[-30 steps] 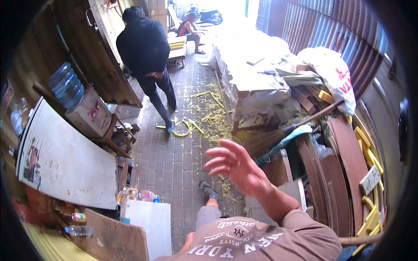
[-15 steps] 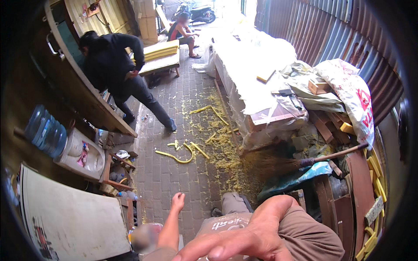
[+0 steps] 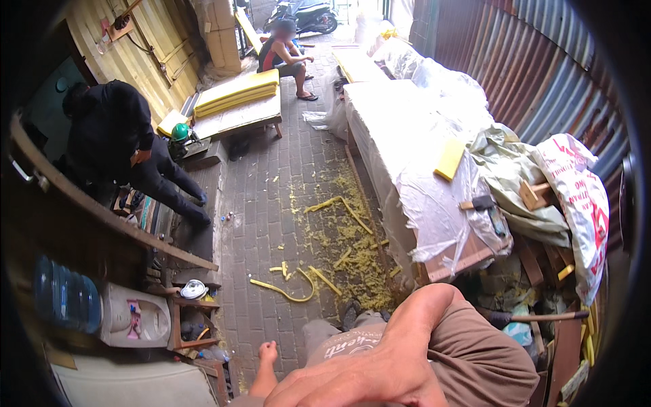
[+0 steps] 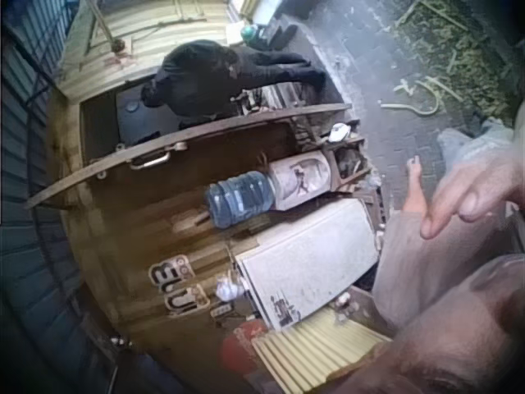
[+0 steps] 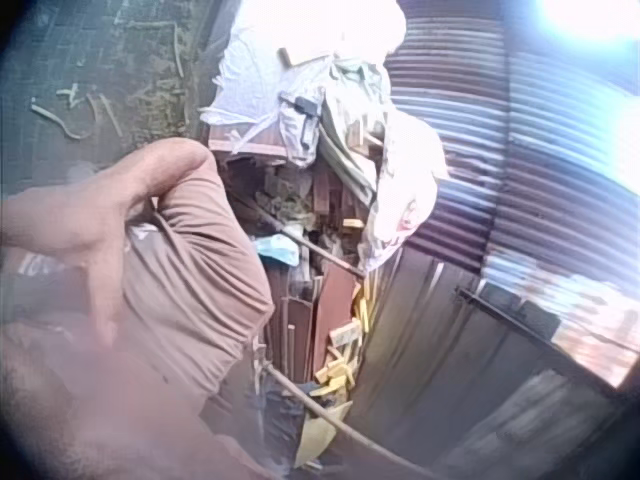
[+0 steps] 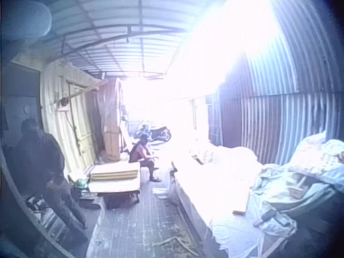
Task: The person picks up a wooden board and places it on a workbench. They attach a yellow foam strip to the board's edge, then use a knife to trim the excess foam. The person repeats this process with a second board, stacking the finished panels.
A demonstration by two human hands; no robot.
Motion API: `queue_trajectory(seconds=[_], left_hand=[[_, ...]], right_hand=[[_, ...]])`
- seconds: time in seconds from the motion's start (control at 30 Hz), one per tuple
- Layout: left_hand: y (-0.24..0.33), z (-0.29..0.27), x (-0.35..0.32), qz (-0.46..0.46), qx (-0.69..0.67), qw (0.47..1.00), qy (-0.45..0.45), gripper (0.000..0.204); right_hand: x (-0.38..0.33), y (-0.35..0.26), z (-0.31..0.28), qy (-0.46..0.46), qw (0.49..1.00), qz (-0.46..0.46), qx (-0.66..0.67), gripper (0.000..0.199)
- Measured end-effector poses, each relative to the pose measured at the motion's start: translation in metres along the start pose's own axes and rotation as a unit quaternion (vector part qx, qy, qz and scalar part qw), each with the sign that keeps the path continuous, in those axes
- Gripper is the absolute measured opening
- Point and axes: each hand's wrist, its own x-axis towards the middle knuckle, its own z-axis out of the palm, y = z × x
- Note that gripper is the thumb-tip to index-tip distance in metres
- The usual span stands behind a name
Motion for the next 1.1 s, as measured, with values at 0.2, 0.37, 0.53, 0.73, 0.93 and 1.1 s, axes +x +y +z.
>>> queue_trajectory(seconds=[0.2,0.37,0.53,0.73,0.93,1.1], left_hand=[[0.046,0.053,0.023,-0.052,-0.124,0.987,-0.089,0.046],[0.11,0.073,0.108,-0.028,-0.026,0.983,-0.178,0.046],[0.188,0.013,0.249,0.045,0.049,0.98,-0.188,0.045],[0.408,-0.153,0.445,0.082,-0.081,0.992,-0.047,0.038],[0.599,-0.231,0.597,0.19,-0.14,0.972,0.004,0.041],[0.704,-0.161,0.636,0.166,-0.158,0.97,-0.078,0.035]], right_hand=[[0.011,0.037,-0.173,-0.013,0.976,0.205,-0.073,0.087],[-0.056,0.119,-0.357,0.071,0.824,0.526,-0.199,0.06],[-0.285,0.152,-0.536,0.229,0.448,0.741,-0.445,0.06],[-0.377,0.061,-0.584,0.37,0.182,0.82,-0.397,0.049],[-0.365,0.091,-0.648,0.572,0.203,0.721,-0.334,0.04],[-0.384,0.119,-0.748,0.643,0.222,0.671,-0.296,0.03]])
